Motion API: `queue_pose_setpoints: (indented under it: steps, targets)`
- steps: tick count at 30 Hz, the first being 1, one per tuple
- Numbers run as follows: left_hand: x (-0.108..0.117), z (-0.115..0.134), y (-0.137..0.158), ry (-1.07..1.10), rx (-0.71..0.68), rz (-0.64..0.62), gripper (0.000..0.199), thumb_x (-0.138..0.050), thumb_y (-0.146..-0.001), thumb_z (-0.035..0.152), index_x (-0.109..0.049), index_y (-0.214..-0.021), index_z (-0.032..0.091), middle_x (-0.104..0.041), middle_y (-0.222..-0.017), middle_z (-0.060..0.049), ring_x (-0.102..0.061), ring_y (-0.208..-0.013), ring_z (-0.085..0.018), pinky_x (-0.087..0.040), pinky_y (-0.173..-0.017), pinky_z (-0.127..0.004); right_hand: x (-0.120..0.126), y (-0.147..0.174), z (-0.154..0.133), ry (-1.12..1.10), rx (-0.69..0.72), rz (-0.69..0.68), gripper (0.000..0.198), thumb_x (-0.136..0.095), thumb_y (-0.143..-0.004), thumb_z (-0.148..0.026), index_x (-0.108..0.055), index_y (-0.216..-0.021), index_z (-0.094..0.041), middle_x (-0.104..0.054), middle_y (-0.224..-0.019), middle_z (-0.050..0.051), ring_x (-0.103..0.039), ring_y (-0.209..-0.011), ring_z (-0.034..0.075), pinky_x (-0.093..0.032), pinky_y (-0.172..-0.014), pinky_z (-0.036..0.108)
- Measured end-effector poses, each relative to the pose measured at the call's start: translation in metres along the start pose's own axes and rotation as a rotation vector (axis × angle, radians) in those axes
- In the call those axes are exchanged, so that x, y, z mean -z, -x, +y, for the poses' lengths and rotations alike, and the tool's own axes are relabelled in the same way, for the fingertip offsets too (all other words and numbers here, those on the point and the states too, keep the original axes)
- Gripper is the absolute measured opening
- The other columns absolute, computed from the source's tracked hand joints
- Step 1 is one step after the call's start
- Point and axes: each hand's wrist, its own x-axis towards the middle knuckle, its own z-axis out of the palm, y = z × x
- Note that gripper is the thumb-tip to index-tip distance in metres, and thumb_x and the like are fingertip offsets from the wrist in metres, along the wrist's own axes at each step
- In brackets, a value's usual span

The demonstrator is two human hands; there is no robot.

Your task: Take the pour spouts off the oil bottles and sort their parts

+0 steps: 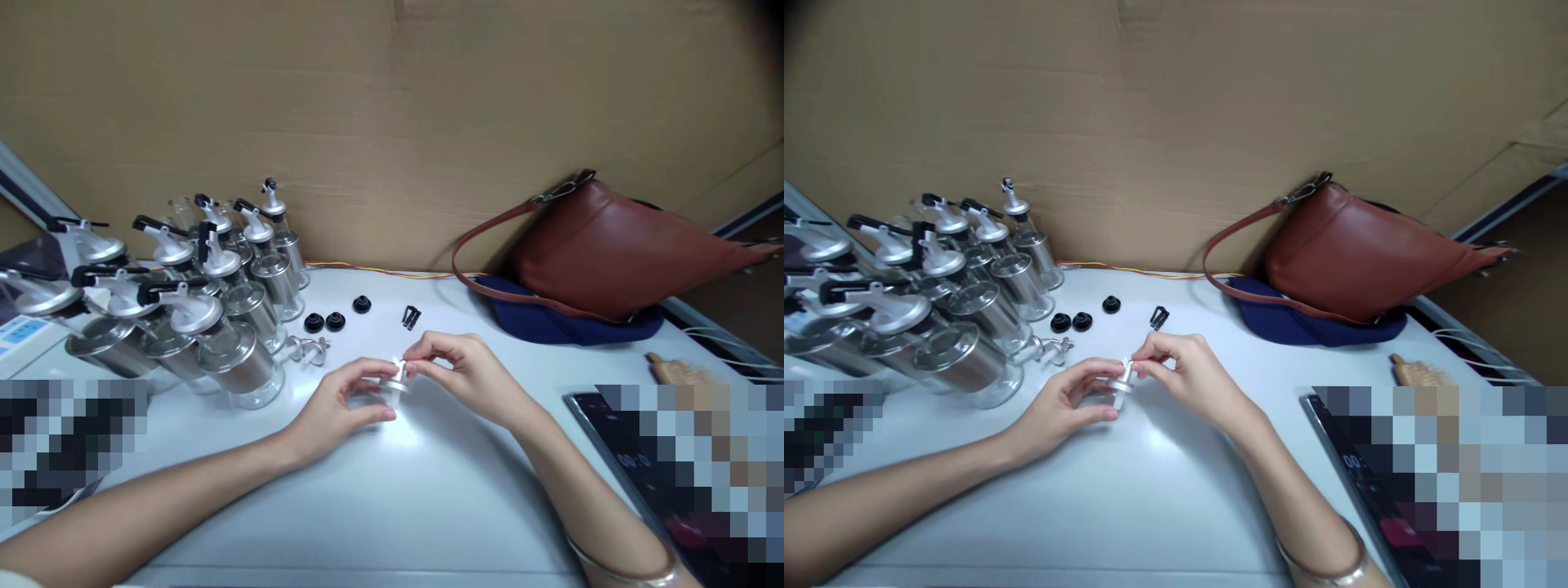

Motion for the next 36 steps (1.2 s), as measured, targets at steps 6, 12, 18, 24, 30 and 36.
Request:
queue_pose_setpoints:
  steps: [6, 12, 18, 24, 30, 36]
  targets:
    - [-0.002, 0.003, 0.000, -0.043, 0.037, 0.046, 0.022, -0.070, -0.073, 0.019, -0.067, -0.095, 0.019, -0.068, -0.102, -0.004, -0.060, -0.095, -0.017, -0.045, -0.089, -0.032, 0.023, 0.002, 0.006, 0.041, -0.100, -0.035, 0.017, -0.062, -0.081, -0.032, -0.062, -0.071, -0.018, -0.066, -0.068, 0.001, -0.061, -0.066, 0.014, -0.044, -0.064, 0.025]
    - [-0.003, 0.005, 0.000, -0.066, 0.069, 0.083, 0.025, -0.069, -0.073, 0.020, -0.063, -0.097, 0.020, -0.064, -0.107, -0.004, -0.058, -0.090, -0.015, -0.046, -0.087, -0.031, 0.064, 0.012, 0.030, 0.232, -0.380, -0.155, 0.022, -0.063, -0.072, -0.039, -0.066, -0.071, -0.018, -0.066, -0.067, 0.002, -0.058, -0.062, 0.015, -0.041, -0.058, 0.025]
    - [-0.003, 0.004, -0.001, -0.048, 0.074, 0.112, 0.029, -0.072, -0.068, 0.017, -0.059, -0.093, 0.020, -0.061, -0.102, -0.002, -0.057, -0.087, -0.013, -0.045, -0.085, -0.029, 0.065, 0.016, 0.040, 0.256, -0.459, -0.250, 0.021, -0.064, -0.064, -0.033, -0.070, -0.077, -0.018, -0.070, -0.076, 0.003, -0.061, -0.070, 0.018, -0.045, -0.064, 0.027]
    - [-0.001, 0.001, 0.000, -0.061, 0.058, 0.106, 0.025, -0.068, -0.072, 0.017, -0.057, -0.094, 0.020, -0.059, -0.100, -0.001, -0.056, -0.088, -0.013, -0.044, -0.084, -0.028, 0.065, 0.016, 0.040, 0.301, -0.487, -0.267, 0.016, -0.063, -0.064, -0.029, -0.070, -0.074, -0.020, -0.071, -0.072, 0.001, -0.060, -0.066, 0.017, -0.044, -0.062, 0.028]
    - [-0.001, 0.000, 0.002, -0.078, 0.073, 0.105, 0.026, -0.069, -0.072, 0.019, -0.056, -0.095, 0.020, -0.058, -0.102, -0.001, -0.056, -0.089, -0.013, -0.044, -0.085, -0.029, 0.056, 0.012, 0.028, 0.190, -0.389, -0.085, 0.010, -0.061, -0.069, -0.027, -0.063, -0.073, -0.018, -0.070, -0.078, 0.003, -0.062, -0.071, 0.016, -0.047, -0.066, 0.027]
    - [-0.003, 0.004, 0.001, -0.037, 0.081, 0.137, 0.034, -0.070, -0.071, 0.021, -0.053, -0.100, 0.021, -0.056, -0.105, -0.002, -0.055, -0.087, -0.013, -0.045, -0.082, -0.029, 0.019, 0.003, 0.008, -0.099, -0.151, 0.021, 0.009, -0.063, -0.072, -0.025, -0.058, -0.071, -0.018, -0.066, -0.074, 0.003, -0.060, -0.070, 0.014, -0.048, -0.069, 0.028]
